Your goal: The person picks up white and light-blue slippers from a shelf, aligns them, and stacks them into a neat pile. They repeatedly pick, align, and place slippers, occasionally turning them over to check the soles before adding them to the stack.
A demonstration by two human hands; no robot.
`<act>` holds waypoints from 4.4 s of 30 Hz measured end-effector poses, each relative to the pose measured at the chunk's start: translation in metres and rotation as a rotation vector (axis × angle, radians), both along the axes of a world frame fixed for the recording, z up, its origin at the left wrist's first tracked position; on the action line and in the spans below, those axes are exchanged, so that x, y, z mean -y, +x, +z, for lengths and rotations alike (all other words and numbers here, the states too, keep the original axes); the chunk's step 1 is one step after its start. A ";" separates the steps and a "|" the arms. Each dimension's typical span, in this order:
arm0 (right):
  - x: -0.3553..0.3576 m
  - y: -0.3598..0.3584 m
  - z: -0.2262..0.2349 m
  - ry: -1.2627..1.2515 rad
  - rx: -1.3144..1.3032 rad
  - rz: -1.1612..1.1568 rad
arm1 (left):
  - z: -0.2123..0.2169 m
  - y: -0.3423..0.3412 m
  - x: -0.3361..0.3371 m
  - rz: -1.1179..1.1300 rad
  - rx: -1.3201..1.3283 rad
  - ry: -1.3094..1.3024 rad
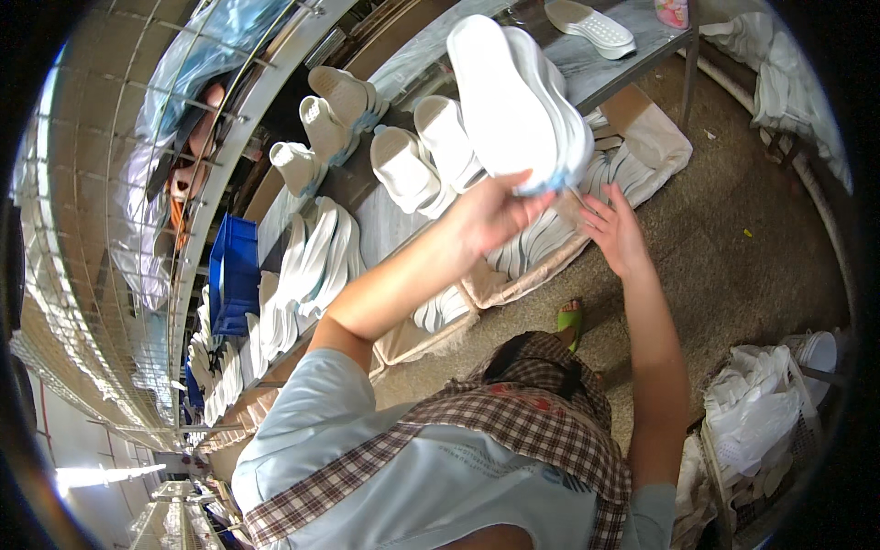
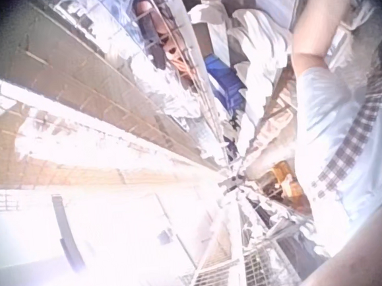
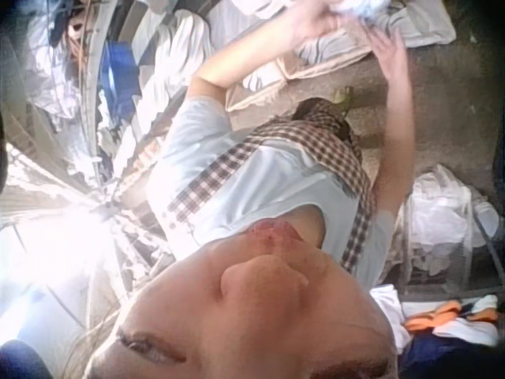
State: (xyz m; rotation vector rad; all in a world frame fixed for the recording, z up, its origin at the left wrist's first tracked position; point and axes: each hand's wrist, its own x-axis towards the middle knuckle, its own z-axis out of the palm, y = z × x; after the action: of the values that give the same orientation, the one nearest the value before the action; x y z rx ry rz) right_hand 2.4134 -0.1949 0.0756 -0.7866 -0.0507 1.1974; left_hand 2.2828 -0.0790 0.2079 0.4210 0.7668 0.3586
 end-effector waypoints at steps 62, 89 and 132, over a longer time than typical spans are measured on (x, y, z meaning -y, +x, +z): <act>0.180 -0.182 0.067 0.212 -0.611 0.298 | -0.056 -0.121 0.055 -0.819 0.093 0.103; 0.171 -0.176 0.072 0.144 -0.462 0.175 | -0.051 -0.134 0.066 -0.664 0.167 -0.012; 0.174 -0.189 0.150 0.035 0.554 -0.271 | -0.058 -0.151 0.120 -0.247 0.648 0.036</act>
State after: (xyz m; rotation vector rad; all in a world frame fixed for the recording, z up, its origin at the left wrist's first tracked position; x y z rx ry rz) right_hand 2.2246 -0.3691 0.2256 -1.0395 -0.4071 0.6960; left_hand 2.1316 -0.1993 0.1496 0.3962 0.0741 0.2533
